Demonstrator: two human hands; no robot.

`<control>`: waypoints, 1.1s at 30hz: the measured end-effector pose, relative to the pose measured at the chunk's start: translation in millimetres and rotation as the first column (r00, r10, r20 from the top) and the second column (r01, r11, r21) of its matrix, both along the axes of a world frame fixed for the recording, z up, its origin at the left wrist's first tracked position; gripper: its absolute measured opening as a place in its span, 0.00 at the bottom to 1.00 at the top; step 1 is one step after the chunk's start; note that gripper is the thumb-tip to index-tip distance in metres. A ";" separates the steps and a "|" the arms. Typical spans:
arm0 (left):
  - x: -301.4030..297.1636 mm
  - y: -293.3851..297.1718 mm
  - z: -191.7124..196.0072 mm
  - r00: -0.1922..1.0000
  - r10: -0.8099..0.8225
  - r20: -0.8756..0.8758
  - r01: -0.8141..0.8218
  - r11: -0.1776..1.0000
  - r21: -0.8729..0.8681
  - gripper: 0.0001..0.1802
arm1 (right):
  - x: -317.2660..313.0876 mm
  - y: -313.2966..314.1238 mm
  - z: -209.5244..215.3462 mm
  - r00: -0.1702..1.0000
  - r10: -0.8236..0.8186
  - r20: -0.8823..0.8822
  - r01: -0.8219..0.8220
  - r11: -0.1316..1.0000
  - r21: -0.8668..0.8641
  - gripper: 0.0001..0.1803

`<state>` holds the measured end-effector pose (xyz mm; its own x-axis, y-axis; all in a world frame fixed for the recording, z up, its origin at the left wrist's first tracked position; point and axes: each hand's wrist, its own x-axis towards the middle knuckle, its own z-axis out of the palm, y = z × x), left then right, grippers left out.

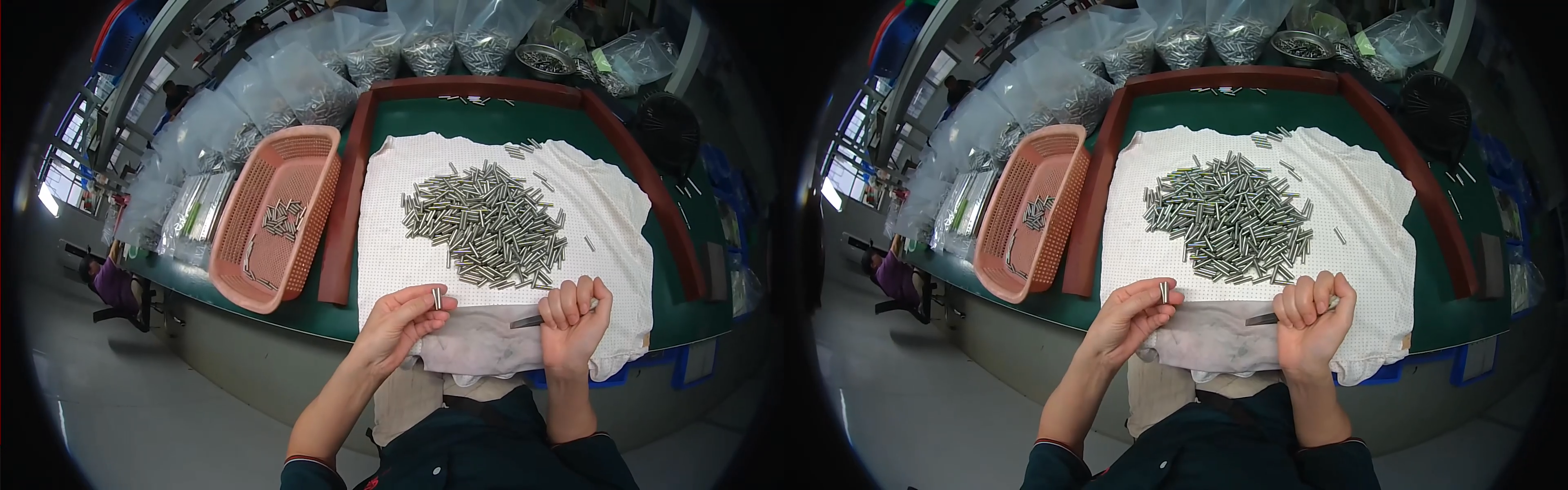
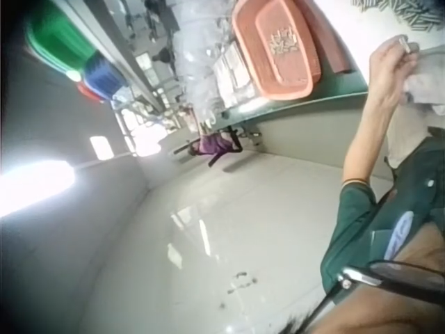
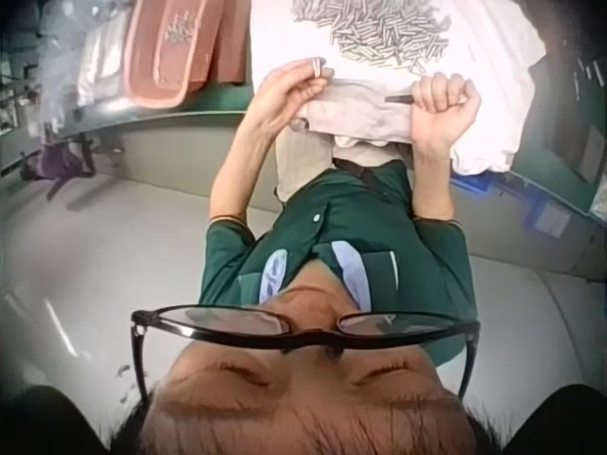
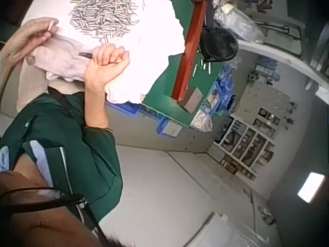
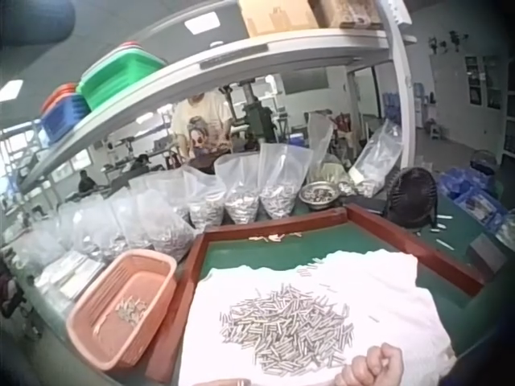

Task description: Inspecting small metal pins using a manual gauge or file at a manufacturing workbench.

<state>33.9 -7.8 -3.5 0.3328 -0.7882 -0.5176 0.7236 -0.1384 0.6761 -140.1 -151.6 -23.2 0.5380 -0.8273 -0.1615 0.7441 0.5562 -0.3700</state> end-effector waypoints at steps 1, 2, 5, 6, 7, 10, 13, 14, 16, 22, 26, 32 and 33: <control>-0.2 2.1 1.3 1.000 0.025 0.015 -0.025 1.000 0.006 0.13 | 0.5 0.4 0.6 1.000 0.005 0.003 -0.005 1.000 -0.005 0.20; -0.2 2.4 1.4 0.999 0.045 0.028 -0.045 0.999 0.010 0.13 | 0.2 -0.2 -0.1 1.000 0.002 0.000 -0.002 1.000 -0.006 0.20; 6.8 14.0 27.6 0.861 0.180 0.475 -0.140 0.983 -0.119 0.12 | -1.1 -1.5 -4.1 1.000 -0.006 0.005 0.006 1.000 0.001 0.20; 15.6 17.7 30.9 0.689 0.287 0.665 -0.155 0.955 -0.251 0.11 | -2.1 -2.5 -6.3 1.000 -0.011 0.004 0.011 1.000 -0.006 0.20; 20.1 26.3 48.9 0.423 0.350 0.836 -0.241 0.933 -0.268 0.11 | -0.6 -1.4 -4.1 1.000 0.007 0.018 -0.007 1.000 -0.009 0.20; 64.0 47.4 68.4 -0.465 0.097 0.880 -0.370 0.882 -0.293 0.07 | -0.7 -1.1 -0.7 1.000 0.006 0.009 -0.006 1.000 0.005 0.20; 100.7 61.4 72.7 -0.437 -0.122 0.891 -0.564 0.809 -0.165 0.10 | -1.0 -0.7 -1.0 1.000 0.013 0.019 -0.013 1.000 -0.001 0.20; 99.3 54.3 74.0 -0.632 -0.265 0.728 -0.566 0.799 -0.201 0.14 | -0.8 -0.7 -2.2 1.000 0.006 0.011 -0.006 1.000 0.000 0.20; 82.3 44.4 76.9 -0.656 -0.225 0.720 -0.522 0.825 -0.218 0.15 | 0.8 -0.2 -1.5 1.000 0.017 0.016 -0.017 1.000 0.003 0.20; 5.8 -20.0 25.9 -0.446 0.003 0.895 0.155 0.985 0.075 0.12 | -2.6 -2.1 -2.2 1.000 0.012 -0.002 -0.011 1.000 0.003 0.21; -2.9 -43.7 -4.4 -0.475 -0.007 0.880 0.263 0.953 0.150 0.11 | -0.8 -0.9 -1.5 1.000 0.003 -0.008 -0.003 1.000 0.009 0.21; 0.9 -46.2 -11.3 -0.490 -0.076 0.868 0.259 0.938 0.229 0.07 | -2.2 -1.7 -3.8 1.000 0.015 -0.003 -0.015 1.000 0.019 0.21; 1.3 -44.6 -10.7 -0.494 -0.065 0.867 0.262 0.940 0.220 0.07 | -2.5 -1.9 -3.2 1.000 0.018 -0.006 -0.018 1.000 0.014 0.21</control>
